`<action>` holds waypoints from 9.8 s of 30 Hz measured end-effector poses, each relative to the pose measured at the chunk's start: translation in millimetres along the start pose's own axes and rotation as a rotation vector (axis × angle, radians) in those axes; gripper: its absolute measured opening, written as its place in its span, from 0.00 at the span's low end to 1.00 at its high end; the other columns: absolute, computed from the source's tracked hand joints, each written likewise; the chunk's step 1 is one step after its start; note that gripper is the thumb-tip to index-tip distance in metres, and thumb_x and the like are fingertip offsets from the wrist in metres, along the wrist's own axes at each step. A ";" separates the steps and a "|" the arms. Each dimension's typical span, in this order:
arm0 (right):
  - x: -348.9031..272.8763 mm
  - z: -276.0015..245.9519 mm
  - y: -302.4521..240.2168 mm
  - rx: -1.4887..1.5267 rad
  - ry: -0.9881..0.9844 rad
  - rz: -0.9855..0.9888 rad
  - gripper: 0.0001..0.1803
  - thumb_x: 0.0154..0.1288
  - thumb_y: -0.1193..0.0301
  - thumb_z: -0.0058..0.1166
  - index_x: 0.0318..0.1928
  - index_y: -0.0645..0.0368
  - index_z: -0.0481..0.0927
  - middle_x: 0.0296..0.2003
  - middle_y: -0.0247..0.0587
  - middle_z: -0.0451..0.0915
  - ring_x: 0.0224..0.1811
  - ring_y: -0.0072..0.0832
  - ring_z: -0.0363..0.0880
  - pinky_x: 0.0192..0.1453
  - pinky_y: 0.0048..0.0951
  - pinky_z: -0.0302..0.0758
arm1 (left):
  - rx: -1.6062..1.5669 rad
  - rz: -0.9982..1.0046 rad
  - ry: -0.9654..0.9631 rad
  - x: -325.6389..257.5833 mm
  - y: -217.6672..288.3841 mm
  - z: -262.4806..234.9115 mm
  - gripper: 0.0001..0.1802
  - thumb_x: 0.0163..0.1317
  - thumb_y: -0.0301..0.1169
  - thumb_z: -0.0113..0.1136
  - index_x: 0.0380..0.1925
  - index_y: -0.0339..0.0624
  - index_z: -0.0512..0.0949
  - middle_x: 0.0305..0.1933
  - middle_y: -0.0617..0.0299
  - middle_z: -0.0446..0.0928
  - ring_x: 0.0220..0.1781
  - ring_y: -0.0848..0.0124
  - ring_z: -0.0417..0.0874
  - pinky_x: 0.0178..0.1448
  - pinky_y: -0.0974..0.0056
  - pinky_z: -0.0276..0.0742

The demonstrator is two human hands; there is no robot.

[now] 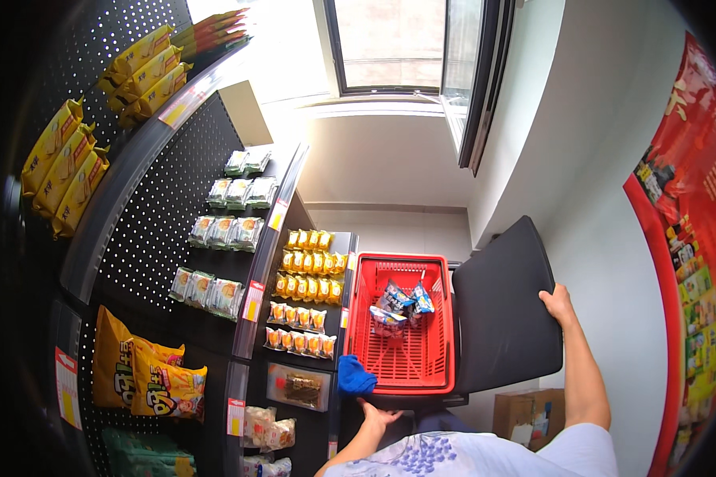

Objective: The person repeatedly picks snack packages from a red basket and places them onto a store shelf, then wipes the shelf surface with a blue cloth. The person handles multiple snack packages one at a time and returns them to the shelf in an organized manner.

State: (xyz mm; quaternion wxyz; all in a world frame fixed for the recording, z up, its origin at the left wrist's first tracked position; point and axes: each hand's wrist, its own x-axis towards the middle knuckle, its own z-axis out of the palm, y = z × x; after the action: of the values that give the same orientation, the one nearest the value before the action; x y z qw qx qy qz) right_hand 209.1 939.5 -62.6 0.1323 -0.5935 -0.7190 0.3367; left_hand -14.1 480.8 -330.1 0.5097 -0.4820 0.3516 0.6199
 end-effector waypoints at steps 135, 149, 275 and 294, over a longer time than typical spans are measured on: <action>-299.9 73.3 -531.1 0.722 -1.173 -1.740 0.55 0.44 0.59 0.83 0.72 0.55 0.68 0.56 0.41 0.81 0.55 0.29 0.81 0.53 0.32 0.80 | 0.599 2.155 0.081 -615.0 64.9 68.0 0.31 0.61 0.37 0.75 0.58 0.35 0.71 0.55 0.53 0.78 0.57 0.68 0.82 0.57 0.62 0.79; -421.2 172.6 -754.7 0.675 -1.049 -1.931 0.44 0.49 0.58 0.79 0.62 0.64 0.73 0.43 0.49 0.85 0.46 0.38 0.86 0.52 0.36 0.81 | 0.434 2.193 0.592 -750.2 208.6 37.5 0.26 0.63 0.41 0.63 0.51 0.29 0.76 0.47 0.48 0.82 0.50 0.66 0.83 0.54 0.62 0.78; -32.6 248.0 -173.1 0.118 -0.239 -0.725 0.06 0.56 0.82 0.62 0.35 0.60 0.81 0.32 0.43 0.80 0.34 0.41 0.83 0.39 0.36 0.78 | 1.106 1.229 0.150 -260.4 79.0 53.4 0.18 0.65 0.29 0.68 0.53 0.35 0.79 0.49 0.51 0.82 0.46 0.63 0.86 0.49 0.62 0.83; -202.0 127.3 -391.4 0.553 -0.899 -1.195 0.16 0.57 0.86 0.66 0.45 0.62 0.82 0.39 0.36 0.84 0.36 0.20 0.80 0.41 0.22 0.77 | 1.082 1.685 0.076 -402.3 78.4 71.5 0.34 0.57 0.36 0.77 0.60 0.39 0.70 0.54 0.50 0.79 0.51 0.60 0.85 0.52 0.60 0.80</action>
State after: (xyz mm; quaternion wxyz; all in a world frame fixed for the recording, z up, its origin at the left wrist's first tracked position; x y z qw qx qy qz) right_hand -112.5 680.6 136.7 0.1300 0.1396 -0.7905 0.5820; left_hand -101.0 411.0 70.8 0.0433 0.2014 0.8291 0.5197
